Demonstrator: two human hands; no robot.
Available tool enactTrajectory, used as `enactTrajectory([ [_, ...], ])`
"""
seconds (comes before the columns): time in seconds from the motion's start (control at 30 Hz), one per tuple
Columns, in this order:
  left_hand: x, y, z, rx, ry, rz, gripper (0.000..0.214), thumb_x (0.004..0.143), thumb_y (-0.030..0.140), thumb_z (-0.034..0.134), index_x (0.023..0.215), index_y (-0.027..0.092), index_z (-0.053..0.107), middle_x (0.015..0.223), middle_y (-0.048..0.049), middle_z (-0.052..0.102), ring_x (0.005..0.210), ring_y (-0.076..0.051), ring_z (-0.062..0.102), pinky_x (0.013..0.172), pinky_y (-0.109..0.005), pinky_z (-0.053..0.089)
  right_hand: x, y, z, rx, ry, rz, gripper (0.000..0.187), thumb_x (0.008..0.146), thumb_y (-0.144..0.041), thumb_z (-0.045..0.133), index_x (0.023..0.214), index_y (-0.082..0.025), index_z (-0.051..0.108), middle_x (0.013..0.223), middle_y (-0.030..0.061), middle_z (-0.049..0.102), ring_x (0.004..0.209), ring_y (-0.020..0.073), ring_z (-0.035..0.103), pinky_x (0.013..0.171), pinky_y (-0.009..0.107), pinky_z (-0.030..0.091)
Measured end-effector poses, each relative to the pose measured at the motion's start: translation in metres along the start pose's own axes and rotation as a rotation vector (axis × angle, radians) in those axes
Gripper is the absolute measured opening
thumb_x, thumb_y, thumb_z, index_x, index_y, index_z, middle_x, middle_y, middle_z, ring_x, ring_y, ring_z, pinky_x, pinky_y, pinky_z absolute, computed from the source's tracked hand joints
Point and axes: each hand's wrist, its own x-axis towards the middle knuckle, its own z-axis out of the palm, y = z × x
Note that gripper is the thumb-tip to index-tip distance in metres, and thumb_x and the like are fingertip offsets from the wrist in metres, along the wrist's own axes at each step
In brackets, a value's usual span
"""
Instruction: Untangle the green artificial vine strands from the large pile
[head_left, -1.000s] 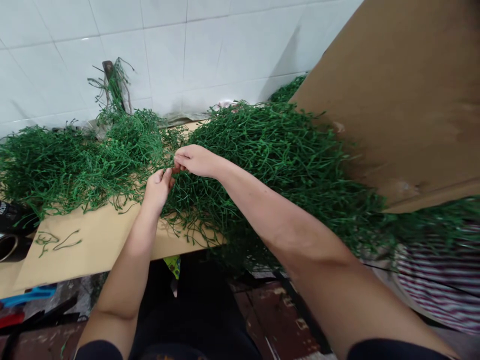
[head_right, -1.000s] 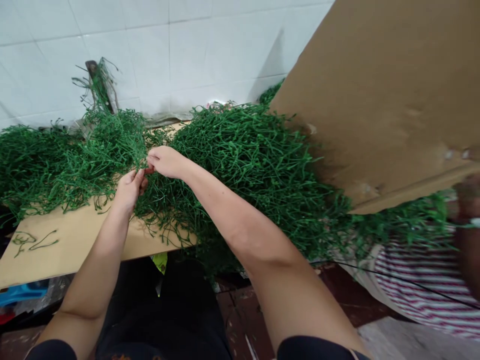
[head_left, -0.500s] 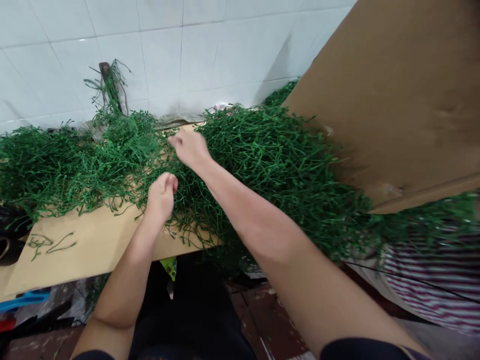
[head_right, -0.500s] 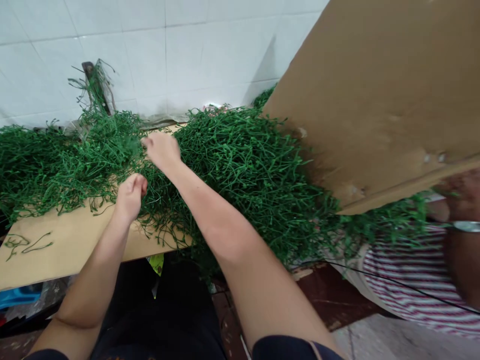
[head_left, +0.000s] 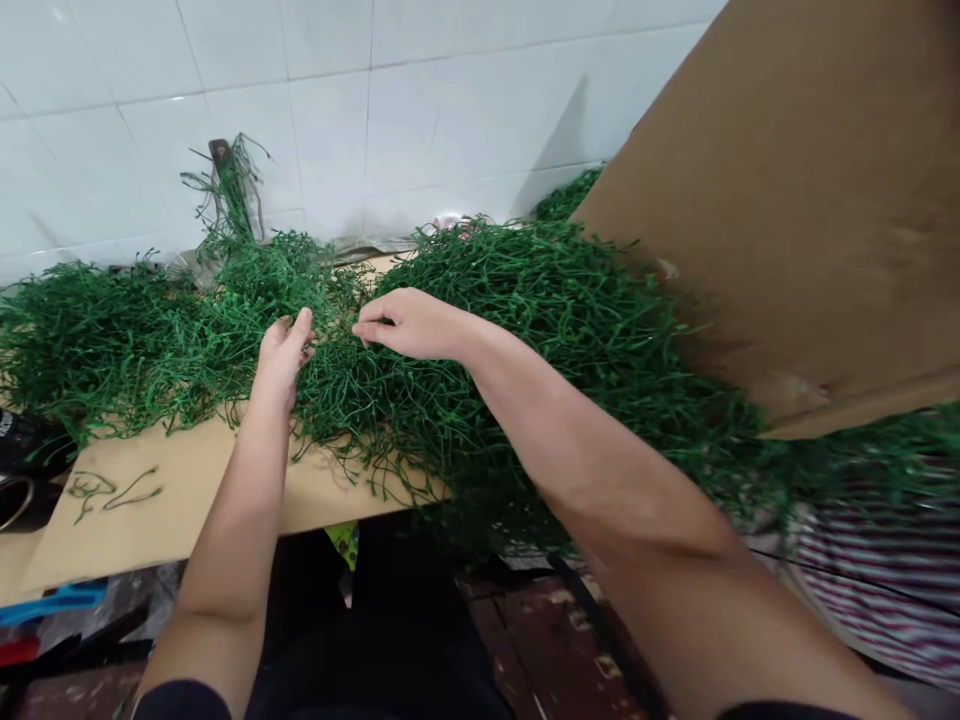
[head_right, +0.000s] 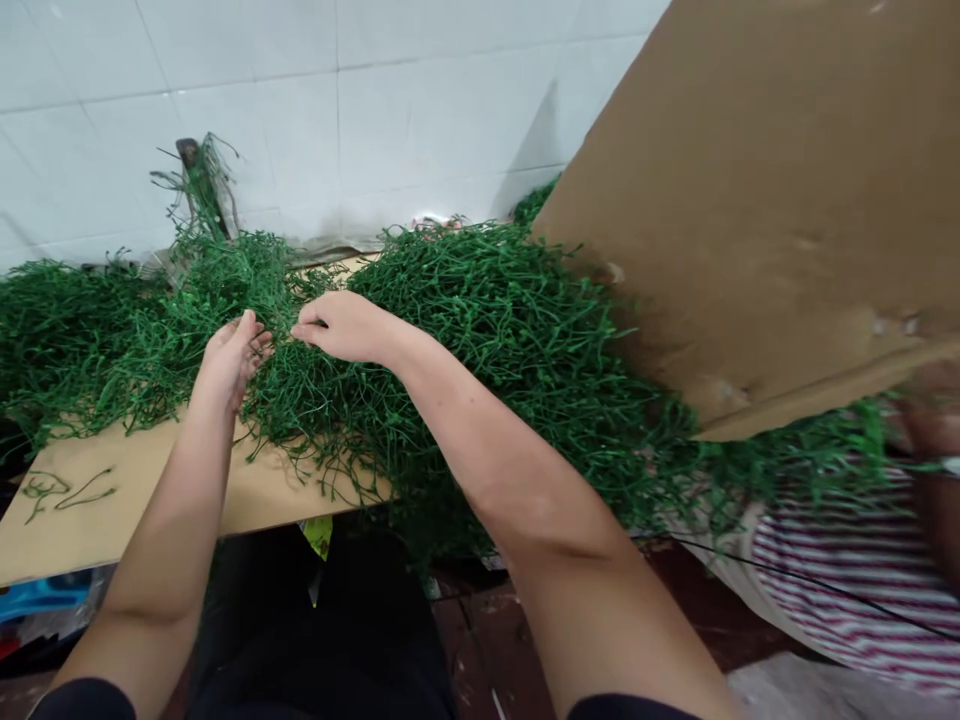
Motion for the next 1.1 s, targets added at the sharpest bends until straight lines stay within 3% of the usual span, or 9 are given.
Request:
enactTrajectory([
  [0.1, 0.003, -0.004, 0.006, -0.137, -0.135, -0.195, 0.036, 0.07, 0.044, 0.069, 0.082, 0.016, 0.05, 0.066, 0.0024, 0.054, 0.056, -0.005, 0.052, 0.048, -0.015, 0.036, -0.004, 0.002, 0.001, -0.043, -0.108, -0.003, 0.026, 0.087, -0.025, 0.044, 0.065, -0.014, 0.052, 0.06, -0.0017, 0.047, 0.058, 0.0078, 0.038, 0.063, 0.023, 0.028],
  [0.17, 0.001, -0.008, 0.008, -0.137, -0.205, -0.199, 0.029, 0.072, 0.038, 0.068, 0.079, 0.015, 0.052, 0.058, 0.0057, 0.046, 0.045, -0.003, 0.041, 0.042, -0.014, 0.028, -0.003, 0.004, 0.001, -0.067, -0.17, 0.058, 0.028, 0.088, -0.03, 0.045, 0.065, -0.015, 0.049, 0.06, -0.0012, 0.047, 0.057, 0.008, 0.037, 0.06, 0.024, 0.027],
  [0.4, -0.018, -0.017, 0.019, 0.133, -0.284, 0.07, 0.024, 0.082, 0.026, 0.053, 0.061, 0.016, 0.047, 0.05, 0.0053, 0.036, 0.046, -0.006, 0.029, 0.045, -0.018, 0.023, 0.027, 0.013, 0.002, -0.017, 0.042, 0.291, 0.041, 0.086, -0.052, 0.043, 0.067, -0.016, 0.048, 0.067, 0.0048, 0.05, 0.062, 0.0124, 0.043, 0.061, 0.027, 0.032],
  [0.57, -0.031, -0.018, 0.023, 0.399, -0.336, 0.257, 0.023, 0.083, 0.019, 0.048, 0.06, 0.018, 0.047, 0.055, 0.0029, 0.039, 0.054, -0.01, 0.034, 0.056, -0.022, 0.029, 0.055, 0.011, 0.014, 0.164, -0.098, 0.312, 0.037, 0.088, -0.042, 0.044, 0.064, -0.015, 0.052, 0.06, 0.0039, 0.052, 0.054, 0.011, 0.045, 0.06, 0.027, 0.036],
  [0.67, -0.036, -0.015, 0.022, 0.553, -0.315, 0.412, 0.024, 0.082, 0.018, 0.047, 0.058, 0.018, 0.047, 0.06, 0.0002, 0.043, 0.065, -0.014, 0.041, 0.067, -0.026, 0.033, 0.059, 0.003, 0.016, 0.111, -0.132, 0.289, 0.032, 0.084, -0.037, 0.053, 0.064, -0.013, 0.056, 0.052, 0.0015, 0.046, 0.052, 0.0106, 0.042, 0.057, 0.027, 0.034],
  [0.8, -0.052, -0.006, 0.021, 0.637, -0.302, 0.494, 0.027, 0.082, 0.015, 0.045, 0.055, 0.019, 0.043, 0.062, -0.0019, 0.046, 0.067, -0.016, 0.043, 0.07, -0.029, 0.034, 0.062, 0.009, 0.01, 0.042, 0.1, 0.265, 0.026, 0.088, -0.025, 0.041, 0.082, -0.009, 0.061, 0.065, 0.0028, 0.049, 0.062, 0.0097, 0.041, 0.062, 0.024, 0.033],
  [0.93, -0.07, 0.0, 0.022, 0.647, -0.547, 0.544, 0.026, 0.081, 0.015, 0.046, 0.055, 0.019, 0.044, 0.06, -0.0012, 0.047, 0.064, -0.015, 0.043, 0.068, -0.028, 0.035, 0.065, 0.033, 0.002, 0.011, 0.326, 0.43, 0.034, 0.092, -0.021, 0.029, 0.084, -0.008, 0.059, 0.072, 0.0064, 0.051, 0.065, 0.0118, 0.042, 0.065, 0.027, 0.034],
  [1.0, -0.067, 0.001, 0.021, 0.591, -0.494, 0.516, 0.022, 0.083, 0.019, 0.047, 0.06, 0.019, 0.049, 0.064, -0.001, 0.05, 0.066, -0.014, 0.045, 0.07, -0.027, 0.037, 0.061, 0.037, 0.002, 0.068, 0.307, 0.384, 0.032, 0.092, -0.024, 0.034, 0.076, -0.011, 0.059, 0.065, 0.0039, 0.049, 0.061, 0.0111, 0.042, 0.064, 0.026, 0.035],
  [1.1, -0.047, 0.001, 0.017, 0.353, -0.202, 0.305, 0.004, 0.081, 0.022, 0.053, 0.079, 0.018, 0.053, 0.075, -0.0005, 0.054, 0.071, -0.012, 0.05, 0.069, -0.023, 0.04, 0.048, 0.028, 0.004, 0.216, 0.132, 0.228, 0.03, 0.092, -0.026, 0.035, 0.076, -0.013, 0.058, 0.061, 0.001, 0.048, 0.054, 0.0083, 0.04, 0.059, 0.024, 0.036],
])
